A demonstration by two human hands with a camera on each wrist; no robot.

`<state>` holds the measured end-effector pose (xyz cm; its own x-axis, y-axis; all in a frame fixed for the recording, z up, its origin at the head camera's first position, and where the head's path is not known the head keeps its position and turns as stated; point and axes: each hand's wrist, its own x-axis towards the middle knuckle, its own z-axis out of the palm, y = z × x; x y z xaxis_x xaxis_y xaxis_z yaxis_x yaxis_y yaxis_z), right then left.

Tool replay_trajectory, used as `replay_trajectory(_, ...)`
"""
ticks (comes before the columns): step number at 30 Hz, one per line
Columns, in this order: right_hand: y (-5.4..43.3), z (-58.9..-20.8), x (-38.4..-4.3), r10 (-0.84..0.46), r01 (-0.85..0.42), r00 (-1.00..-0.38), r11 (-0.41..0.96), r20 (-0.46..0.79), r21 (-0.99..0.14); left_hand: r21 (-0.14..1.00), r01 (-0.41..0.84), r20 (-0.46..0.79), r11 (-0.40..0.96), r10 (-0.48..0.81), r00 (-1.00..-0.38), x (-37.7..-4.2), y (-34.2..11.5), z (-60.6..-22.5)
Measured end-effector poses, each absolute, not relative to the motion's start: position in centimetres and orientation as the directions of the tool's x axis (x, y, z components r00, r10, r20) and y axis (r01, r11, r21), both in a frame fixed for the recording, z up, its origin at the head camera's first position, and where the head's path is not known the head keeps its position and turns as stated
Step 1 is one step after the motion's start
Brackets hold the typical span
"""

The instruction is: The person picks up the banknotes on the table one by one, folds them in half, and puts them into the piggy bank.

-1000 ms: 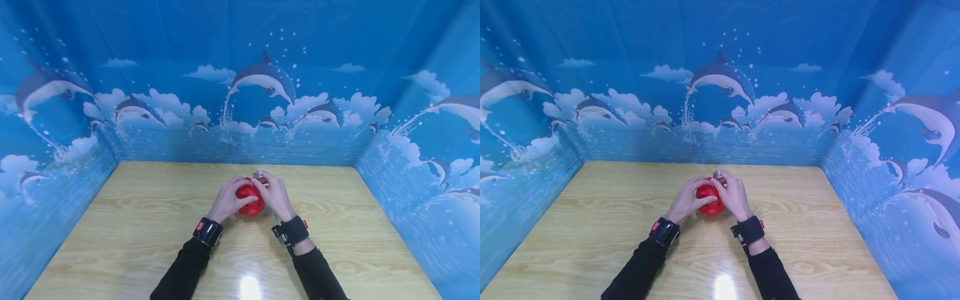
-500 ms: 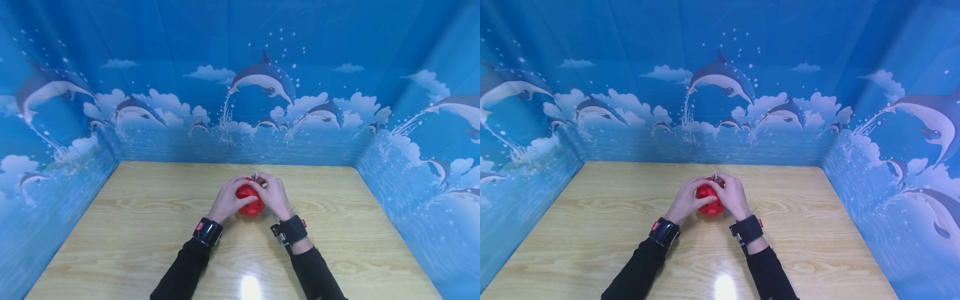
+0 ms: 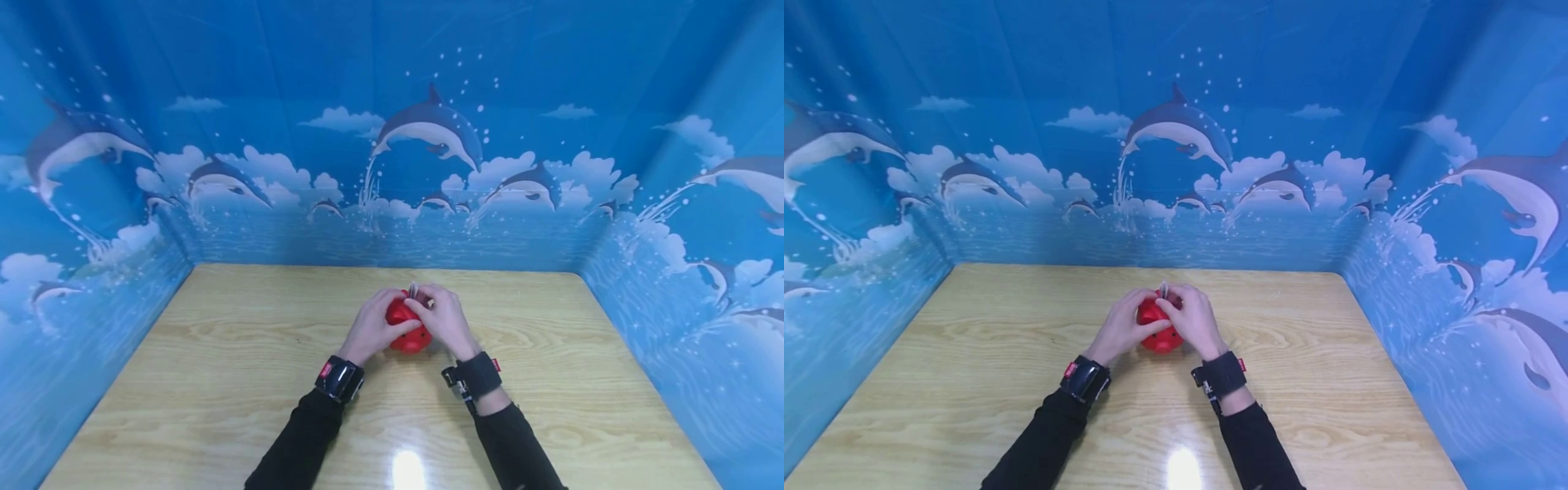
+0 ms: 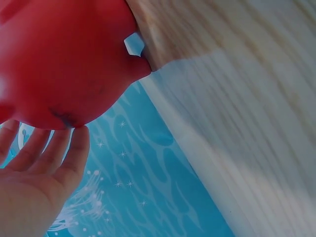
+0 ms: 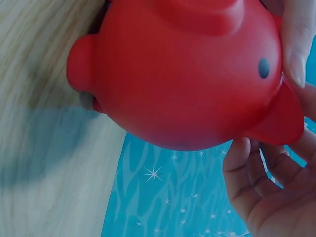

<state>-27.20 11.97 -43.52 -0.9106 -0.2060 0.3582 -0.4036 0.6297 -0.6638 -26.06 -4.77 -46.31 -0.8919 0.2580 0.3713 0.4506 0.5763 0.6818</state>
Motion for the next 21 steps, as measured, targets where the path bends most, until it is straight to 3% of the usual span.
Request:
replay_trajectory(12,12.04,-43.88,-27.15,-0.211,-0.398,-0.913,0.645,0.349,-0.652,0.691,0.407,0.303,0.598,0.271,-0.914,-26.12,-4.65,-46.33)
replay_trajectory(21,12.12,-43.75,-27.13,-0.175,-0.307,-0.952,0.582,0.252,-0.753,0.715,0.355,0.23,0.602,0.276,-0.933,-26.26,-4.38,-46.48)
